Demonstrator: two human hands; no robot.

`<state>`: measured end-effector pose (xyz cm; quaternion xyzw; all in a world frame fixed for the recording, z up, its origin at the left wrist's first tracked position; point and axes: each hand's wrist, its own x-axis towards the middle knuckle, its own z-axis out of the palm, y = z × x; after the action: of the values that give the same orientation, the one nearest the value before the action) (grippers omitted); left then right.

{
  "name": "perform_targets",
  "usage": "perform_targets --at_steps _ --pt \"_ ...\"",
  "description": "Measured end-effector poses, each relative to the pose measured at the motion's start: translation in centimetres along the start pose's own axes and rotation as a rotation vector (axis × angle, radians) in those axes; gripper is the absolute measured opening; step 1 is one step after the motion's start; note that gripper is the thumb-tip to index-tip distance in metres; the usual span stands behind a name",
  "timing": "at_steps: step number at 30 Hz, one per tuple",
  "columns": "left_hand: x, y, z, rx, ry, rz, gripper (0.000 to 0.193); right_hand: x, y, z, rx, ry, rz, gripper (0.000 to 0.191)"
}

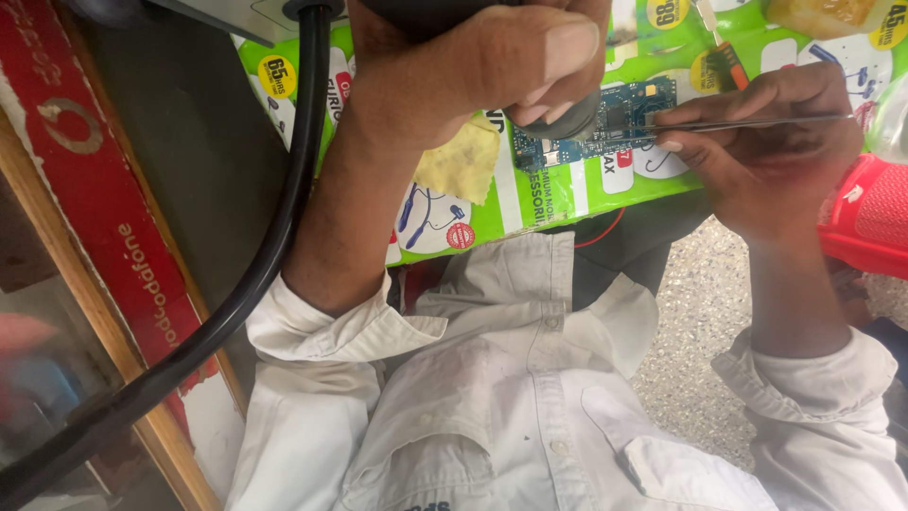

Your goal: The person wipes a smartphone screen with a cloth, then sets it aside. They pick up a small circuit board and use a hot air gun and tweezers to heat and adjust components on the board.

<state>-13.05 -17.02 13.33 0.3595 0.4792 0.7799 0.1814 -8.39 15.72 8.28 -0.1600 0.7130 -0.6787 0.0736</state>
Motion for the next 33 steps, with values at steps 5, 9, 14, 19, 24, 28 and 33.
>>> perform_targets --at_steps 5,9,14,19,24,28,33 --pt "1.6 -2.5 -1.3 -0.114 -0.17 -0.036 0.043 -0.2 0.8 -0.2 -0.046 -0.016 -0.045 0.038" --pt "0.0 -2.5 -1.2 -0.132 -0.079 0.045 0.041 -0.3 1.0 -0.3 -0.052 -0.033 -0.055 0.038" --pt "0.2 -1.9 -0.4 -0.114 -0.007 0.126 0.036 -0.3 0.9 -0.2 -0.051 -0.044 -0.066 0.038" --pt "0.8 -1.3 0.1 -0.101 0.029 0.157 0.032 -0.5 0.7 -0.3 -0.05 -0.032 -0.014 0.039" --pt "0.8 -1.1 0.4 -0.096 0.068 0.177 0.028 -0.4 1.1 -0.4 -0.077 -0.015 -0.006 0.04" --pt "0.9 -1.0 0.5 -0.095 0.088 0.2 0.027 -0.4 1.1 -0.3 -0.06 0.041 0.06 0.042" --pt "1.4 -1.4 0.4 -0.058 0.053 0.239 0.027 -0.3 1.0 -0.2 -0.062 0.03 0.035 0.042"
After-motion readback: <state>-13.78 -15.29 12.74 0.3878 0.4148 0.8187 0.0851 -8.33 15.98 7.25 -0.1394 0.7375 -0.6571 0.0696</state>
